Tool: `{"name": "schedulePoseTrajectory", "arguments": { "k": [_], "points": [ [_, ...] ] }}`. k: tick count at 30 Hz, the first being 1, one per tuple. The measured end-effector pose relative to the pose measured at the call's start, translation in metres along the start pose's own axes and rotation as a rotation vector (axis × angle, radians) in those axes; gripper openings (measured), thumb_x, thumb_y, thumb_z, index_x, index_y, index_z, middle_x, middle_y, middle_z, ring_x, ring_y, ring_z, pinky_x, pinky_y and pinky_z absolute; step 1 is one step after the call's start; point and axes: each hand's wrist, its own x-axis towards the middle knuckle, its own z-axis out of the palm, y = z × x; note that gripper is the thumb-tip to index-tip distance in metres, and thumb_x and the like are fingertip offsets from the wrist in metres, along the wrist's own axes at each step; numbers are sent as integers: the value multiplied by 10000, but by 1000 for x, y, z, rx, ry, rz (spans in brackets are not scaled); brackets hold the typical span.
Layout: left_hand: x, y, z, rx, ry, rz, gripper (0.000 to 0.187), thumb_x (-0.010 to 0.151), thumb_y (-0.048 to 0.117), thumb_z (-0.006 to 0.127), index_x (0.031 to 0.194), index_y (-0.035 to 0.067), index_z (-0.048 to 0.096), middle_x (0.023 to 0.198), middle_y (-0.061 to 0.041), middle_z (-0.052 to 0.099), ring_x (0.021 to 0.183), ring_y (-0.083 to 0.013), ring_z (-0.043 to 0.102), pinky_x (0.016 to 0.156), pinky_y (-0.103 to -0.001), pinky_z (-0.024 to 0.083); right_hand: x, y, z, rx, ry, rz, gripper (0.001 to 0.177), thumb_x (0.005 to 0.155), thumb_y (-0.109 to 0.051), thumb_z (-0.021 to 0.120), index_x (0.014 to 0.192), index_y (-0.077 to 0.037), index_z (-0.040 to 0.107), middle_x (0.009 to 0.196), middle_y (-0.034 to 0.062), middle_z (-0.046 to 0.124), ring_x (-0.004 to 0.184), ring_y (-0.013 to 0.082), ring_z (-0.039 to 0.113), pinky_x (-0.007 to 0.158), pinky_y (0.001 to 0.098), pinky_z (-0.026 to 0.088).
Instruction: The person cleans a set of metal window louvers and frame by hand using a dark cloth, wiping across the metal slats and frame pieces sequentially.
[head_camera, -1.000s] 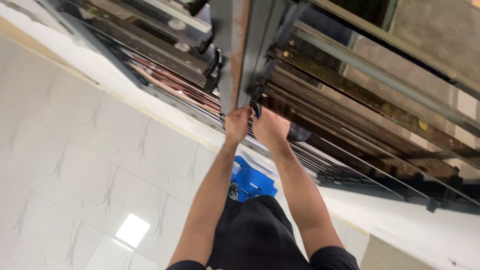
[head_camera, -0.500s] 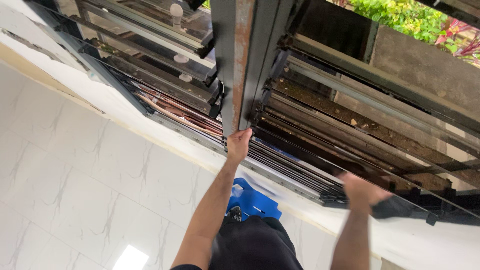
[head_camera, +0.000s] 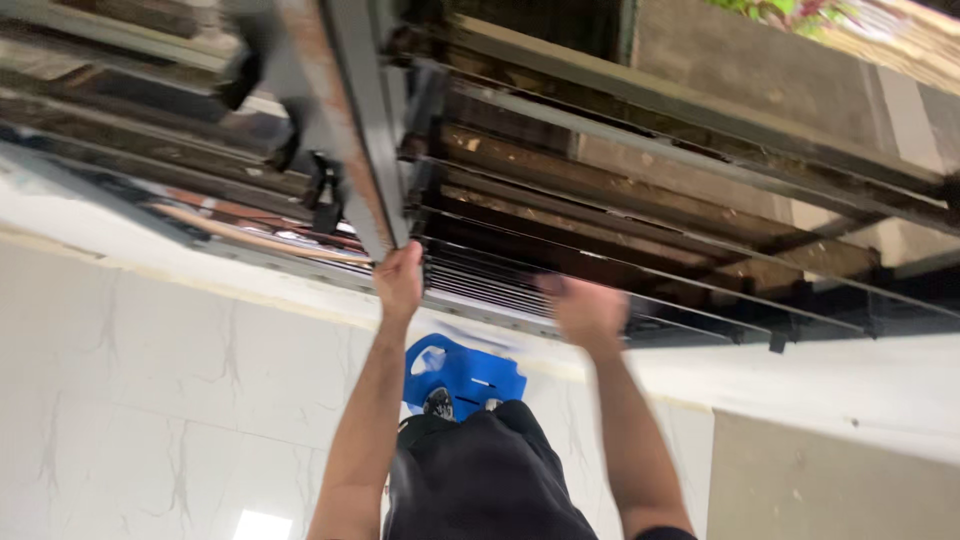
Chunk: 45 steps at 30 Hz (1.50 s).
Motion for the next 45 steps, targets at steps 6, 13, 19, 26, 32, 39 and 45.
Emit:
{"name": "schedulePoseTrajectory", "arguments": {
  "k": [6, 13, 19, 26, 32, 39, 45],
  "points": [
    [-3, 21, -3, -40, -30, -27, 204, 965, 155, 692, 920, -35, 750, 876, -26, 716, 807, -78, 621, 742, -257, 514, -36, 107, -27, -147, 211, 238, 309, 1010, -443, 528, 1122, -207, 692, 975, 118, 748, 935, 353, 699, 803, 501, 531],
    [-2, 27, -6, 9, -29, -19, 268, 1004, 176, 689, 873, -49, 755, 797, -33, 701, 757, -88, 597, 713, -263, 480, 10, -70, 33, 60, -10, -39, 289, 1003, -425, 543, 1079, -201, 708, 977, 114, 747, 941, 342, 691, 817, 506, 520],
    [-5, 50, -7, 62, -32, -37, 259, 1016, 185, 679, 910, -36, 763, 774, -22, 695, 729, -81, 591, 691, -252, 469, 2, -50, 33, 107, 9, -95, 275, 998, -410, 555, 1043, -196, 722, 979, 111, 746, 946, 333, 683, 830, 511, 510],
    [-4, 59, -6, 11, -49, -60, 235, 1007, 182, 671, 936, -17, 773, 754, -21, 692, 703, -73, 611, 667, -239, 470, -47, 144, -19, -138, 250, 232, 263, 991, -392, 570, 1000, -190, 738, 981, 107, 744, 953, 322, 675, 844, 517, 498],
    [-6, 58, 0, -17, -12, -52, 307, 1023, 215, 665, 830, -17, 723, 690, -5, 634, 642, -69, 543, 588, -253, 392, -13, 36, 20, -37, 135, 140, 257, 986, -377, 583, 964, -185, 752, 983, 104, 743, 958, 313, 667, 857, 522, 488],
    [-5, 67, -6, 32, -59, 4, 287, 1024, 228, 662, 886, -7, 755, 697, -6, 637, 640, -65, 547, 582, -240, 419, 4, -28, 33, 87, 47, -79, 254, 979, -359, 598, 922, -180, 769, 985, 100, 741, 965, 303, 659, 871, 527, 476],
    [-2, 57, -7, 53, -52, 0, 310, 1025, 235, 674, 838, -4, 737, 686, -1, 626, 619, -62, 509, 558, -250, 374, -44, 164, 6, -131, 270, 110, 257, 973, -344, 611, 885, -175, 783, 986, 96, 740, 970, 294, 651, 884, 532, 466]
  ]
}}
